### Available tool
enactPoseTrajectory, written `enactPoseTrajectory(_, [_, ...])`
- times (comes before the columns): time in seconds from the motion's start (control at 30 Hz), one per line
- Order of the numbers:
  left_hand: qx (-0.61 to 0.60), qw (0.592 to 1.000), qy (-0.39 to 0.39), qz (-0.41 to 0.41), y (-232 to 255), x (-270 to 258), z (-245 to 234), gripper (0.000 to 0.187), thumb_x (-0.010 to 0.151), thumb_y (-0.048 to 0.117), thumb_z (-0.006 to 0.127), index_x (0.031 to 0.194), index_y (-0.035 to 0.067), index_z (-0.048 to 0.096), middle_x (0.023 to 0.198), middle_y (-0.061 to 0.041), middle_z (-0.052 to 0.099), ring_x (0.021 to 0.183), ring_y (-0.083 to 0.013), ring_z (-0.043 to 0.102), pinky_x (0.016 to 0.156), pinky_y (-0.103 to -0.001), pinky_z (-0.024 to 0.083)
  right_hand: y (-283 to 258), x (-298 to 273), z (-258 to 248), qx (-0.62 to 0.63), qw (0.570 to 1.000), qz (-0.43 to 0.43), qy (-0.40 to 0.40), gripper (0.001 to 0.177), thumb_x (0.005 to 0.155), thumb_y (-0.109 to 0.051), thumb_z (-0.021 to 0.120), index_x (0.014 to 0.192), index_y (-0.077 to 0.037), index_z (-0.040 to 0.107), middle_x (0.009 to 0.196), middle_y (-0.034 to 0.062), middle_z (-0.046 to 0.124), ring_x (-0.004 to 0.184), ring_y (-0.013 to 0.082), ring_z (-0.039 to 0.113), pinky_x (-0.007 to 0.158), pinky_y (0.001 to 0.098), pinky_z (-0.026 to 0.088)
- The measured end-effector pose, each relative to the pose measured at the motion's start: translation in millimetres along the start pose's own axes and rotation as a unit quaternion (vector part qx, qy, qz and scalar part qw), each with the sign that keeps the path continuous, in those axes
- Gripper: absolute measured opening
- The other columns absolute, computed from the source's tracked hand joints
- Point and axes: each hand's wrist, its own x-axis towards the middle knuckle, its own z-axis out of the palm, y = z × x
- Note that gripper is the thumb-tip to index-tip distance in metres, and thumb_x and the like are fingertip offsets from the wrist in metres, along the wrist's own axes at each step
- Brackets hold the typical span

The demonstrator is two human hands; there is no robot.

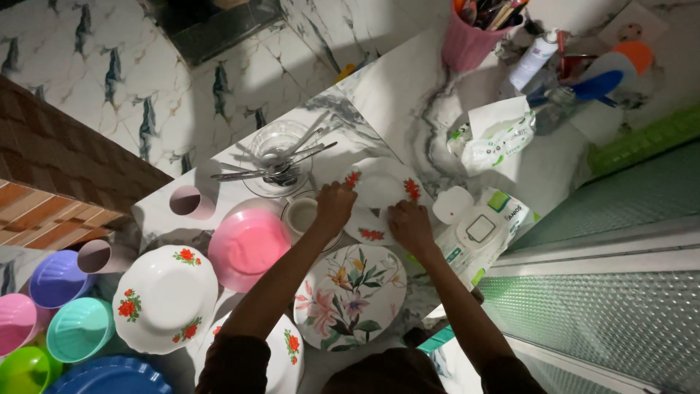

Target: Sorting spoons and forks from a table into a cup.

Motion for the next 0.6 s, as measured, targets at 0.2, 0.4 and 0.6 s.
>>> enactPoseTrajectory(0.2, [0.03, 0.999, -0.022, 0.014, -5, 2, 10, 0.011, 0.072, -0.001, 0.07, 0.071, 0.009, 0.075, 0.084, -0.012, 0.071, 0.094, -0.03, 0.068, 0.082, -0.046, 0.054, 8, 2, 12, 0.016, 1.0, 0.006, -0.015, 0.02, 0.09, -0.018, 0.065, 0.106, -0.01, 0.074, 0.112, 0.0102, 0.066, 0.109, 0.0319, 0.059, 0.089, 0.0502, 0.043])
enactPoseTrajectory(0.4, [0.016, 1.0, 0.011, -0.002, -6, 2, 7, 0.011, 0.076, 0.001, 0.07, 0.077, 0.009, 0.076, 0.09, -0.012, 0.072, 0.098, -0.031, 0.068, 0.086, -0.046, 0.053, 1, 8, -6, 0.008, 0.998, 0.021, -0.056, 0.021, 0.09, -0.018, 0.066, 0.107, -0.008, 0.073, 0.112, 0.0113, 0.067, 0.11, 0.0316, 0.061, 0.091, 0.0498, 0.046])
enactPoseTrajectory(0.6, [0.032, 0.999, 0.002, 0.003, -13, 3, -7, 0.013, 0.079, 0.009, 0.068, 0.089, 0.009, 0.076, 0.1, -0.011, 0.073, 0.101, -0.029, 0.068, 0.087, -0.043, 0.052, 11, 11, -11, 0.082, 0.996, -0.005, 0.039, 0.035, 0.086, -0.015, 0.07, 0.119, -0.003, 0.071, 0.119, 0.0175, 0.064, 0.112, 0.0379, 0.06, 0.097, 0.0468, 0.05])
